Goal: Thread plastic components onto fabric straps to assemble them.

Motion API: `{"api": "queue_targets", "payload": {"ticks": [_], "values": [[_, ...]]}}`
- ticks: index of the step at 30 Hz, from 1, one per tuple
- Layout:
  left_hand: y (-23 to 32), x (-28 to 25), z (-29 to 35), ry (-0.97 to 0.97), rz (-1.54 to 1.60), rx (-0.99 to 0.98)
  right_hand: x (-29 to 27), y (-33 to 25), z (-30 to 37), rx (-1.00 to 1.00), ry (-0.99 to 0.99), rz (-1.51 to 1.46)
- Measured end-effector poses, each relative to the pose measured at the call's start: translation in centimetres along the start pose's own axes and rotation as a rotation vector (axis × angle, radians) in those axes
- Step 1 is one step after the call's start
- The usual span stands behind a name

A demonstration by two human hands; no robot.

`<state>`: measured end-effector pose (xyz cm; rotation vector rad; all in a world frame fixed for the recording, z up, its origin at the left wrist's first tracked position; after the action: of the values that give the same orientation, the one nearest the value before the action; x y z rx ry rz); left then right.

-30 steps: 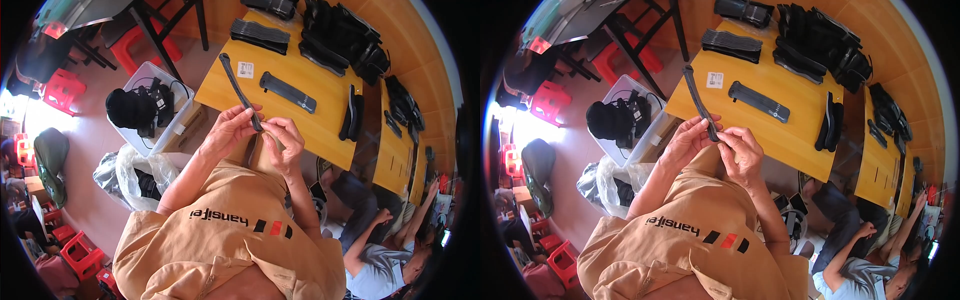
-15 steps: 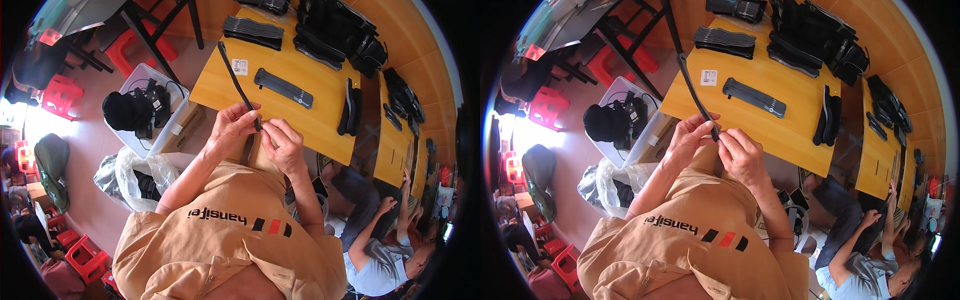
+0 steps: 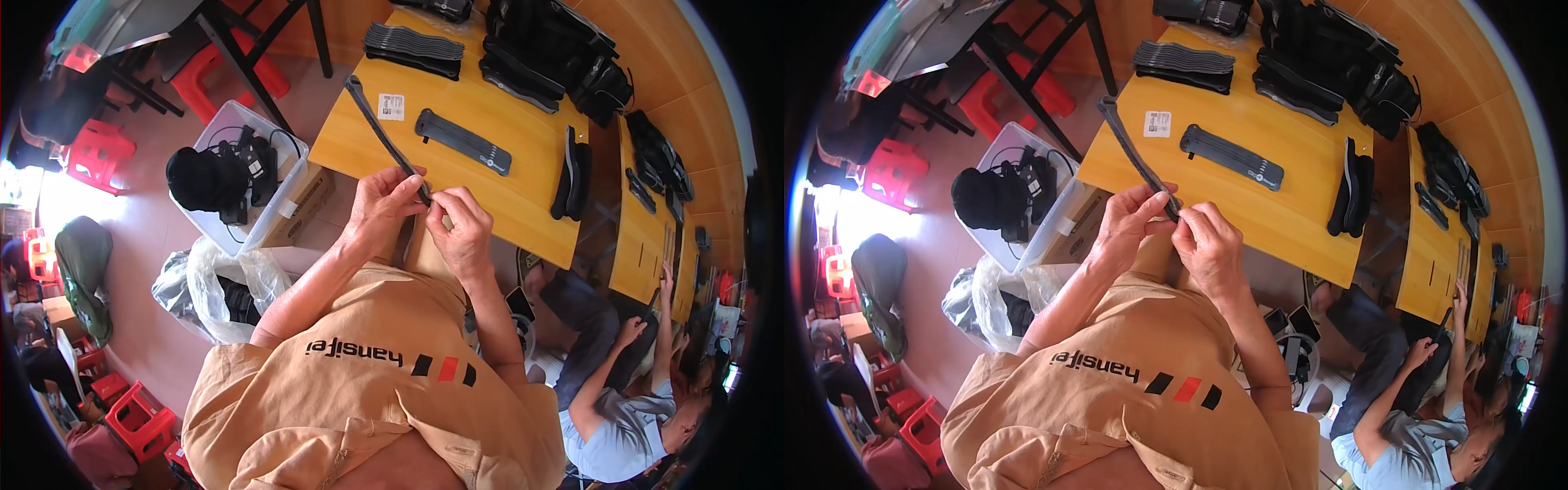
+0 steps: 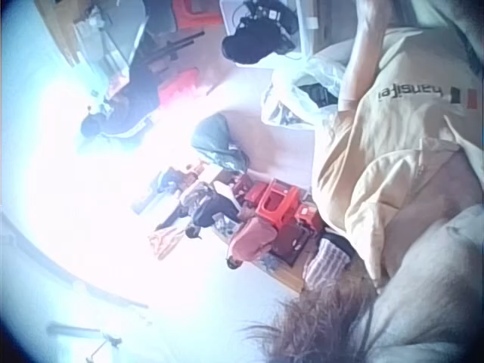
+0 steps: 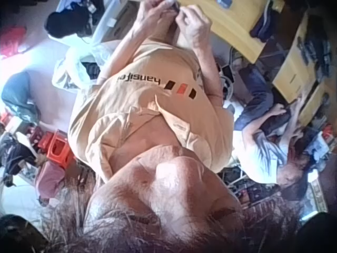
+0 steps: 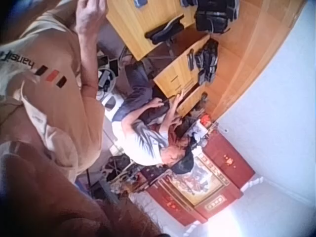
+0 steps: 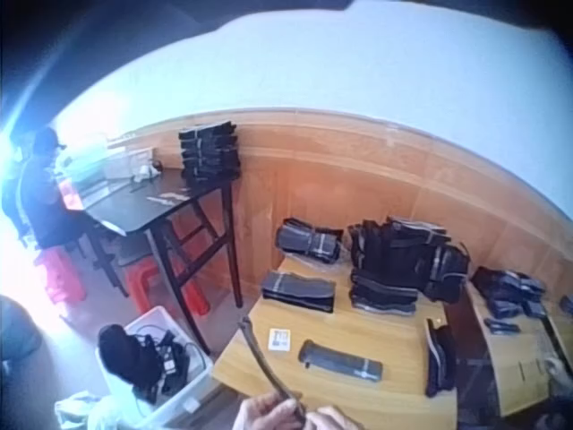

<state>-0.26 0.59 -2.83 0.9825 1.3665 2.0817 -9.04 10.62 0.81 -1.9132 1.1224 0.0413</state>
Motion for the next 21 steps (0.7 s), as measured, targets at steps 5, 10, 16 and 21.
{"api": "queue_targets", "payload": {"ticks": [5,10,16,21], "values": [[1.3,-0.2,0.3,-0.02,-0.316,0.051,0.3,0.2,0.4,0.051,0.01,0.011],[1.2,-0.7,0.4,-0.088,-0.577,0.016,0.6,0.2,0.4,0.037,0.04,-0.028],[1.5,-0.8,0.4,-0.16,-0.599,0.063,0.7,0.4,0.1,0.108,-0.026,-0.12],[1.8,-0.8,0.4,-0.232,-0.586,0.053,0.7,0.8,-0.1,0.177,-0.057,-0.206]]}}
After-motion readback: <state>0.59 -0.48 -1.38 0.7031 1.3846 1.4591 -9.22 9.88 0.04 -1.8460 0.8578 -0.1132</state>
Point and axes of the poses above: each hand's wrist, its own z-axis away from the middle knuckle, its own x-axis out of the palm, y = z × x, the point moved 3 cm from there along -z, towards the middle knuckle, and after that the axes turned 14 degrees about -z, right-handed, at the moved point
